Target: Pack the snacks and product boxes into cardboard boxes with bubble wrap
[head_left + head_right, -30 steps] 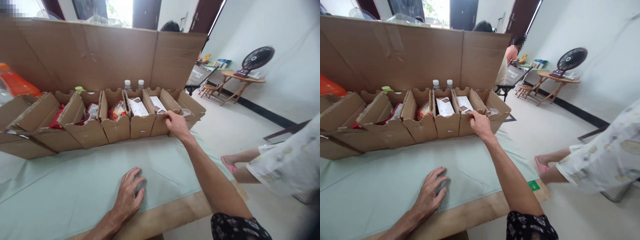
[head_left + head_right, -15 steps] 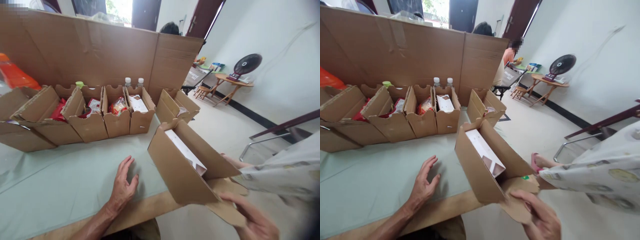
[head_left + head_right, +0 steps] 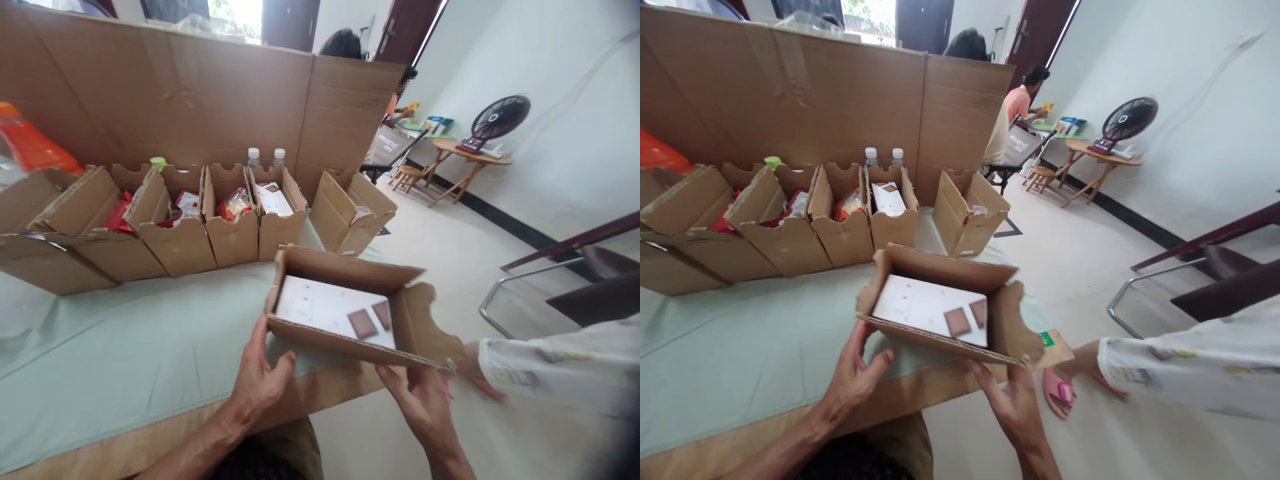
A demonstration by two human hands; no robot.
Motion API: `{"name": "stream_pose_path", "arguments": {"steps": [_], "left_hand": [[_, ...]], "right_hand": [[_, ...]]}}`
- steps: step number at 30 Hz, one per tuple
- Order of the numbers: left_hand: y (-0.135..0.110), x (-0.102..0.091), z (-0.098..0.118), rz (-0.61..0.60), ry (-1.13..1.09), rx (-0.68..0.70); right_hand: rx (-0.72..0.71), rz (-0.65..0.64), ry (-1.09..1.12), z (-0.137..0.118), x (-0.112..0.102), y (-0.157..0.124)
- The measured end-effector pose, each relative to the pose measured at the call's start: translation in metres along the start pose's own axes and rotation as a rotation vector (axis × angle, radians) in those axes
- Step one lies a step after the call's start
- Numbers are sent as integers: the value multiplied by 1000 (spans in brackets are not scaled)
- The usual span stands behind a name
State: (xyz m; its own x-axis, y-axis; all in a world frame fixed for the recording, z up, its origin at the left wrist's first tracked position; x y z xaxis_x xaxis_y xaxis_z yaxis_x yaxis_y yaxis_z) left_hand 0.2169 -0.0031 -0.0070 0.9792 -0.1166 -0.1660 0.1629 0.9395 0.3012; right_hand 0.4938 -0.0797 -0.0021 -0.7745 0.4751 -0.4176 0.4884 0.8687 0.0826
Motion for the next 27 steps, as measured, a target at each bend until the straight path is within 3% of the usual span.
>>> {"name": "stream_pose_path", "arguments": {"steps": [4,7,11,18,27], "left_hand": [[17,-57,-11,255,89,33],[36,-94,-17,364,153,34],[46,-111,-35,370,182,-21],[41,-102,-69,328,222,-83],[45,-113,-65,232,234,-69]], "right_hand": [[-133,-207,-51,-49,70,47],[-181,-322,49,-66,124,76],[-127,-371,111,-60,171,90],[-71,-333,-64,-37,179,85],[44,-262,-238,-39,183,96]]}}
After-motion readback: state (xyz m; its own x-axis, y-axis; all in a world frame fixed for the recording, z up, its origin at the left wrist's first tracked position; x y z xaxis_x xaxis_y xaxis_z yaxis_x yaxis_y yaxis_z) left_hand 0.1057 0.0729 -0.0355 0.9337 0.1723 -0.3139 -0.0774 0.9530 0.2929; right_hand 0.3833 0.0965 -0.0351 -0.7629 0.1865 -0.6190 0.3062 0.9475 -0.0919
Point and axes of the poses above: each hand's wrist, its own y-axis towards the middle knuckle, its own x-axis out of the palm, z = x × y, the point moved 2 cm from there along y, towards the middle knuckle, and after that the axes turned 11 degrees about x, right-handed, at the moved point
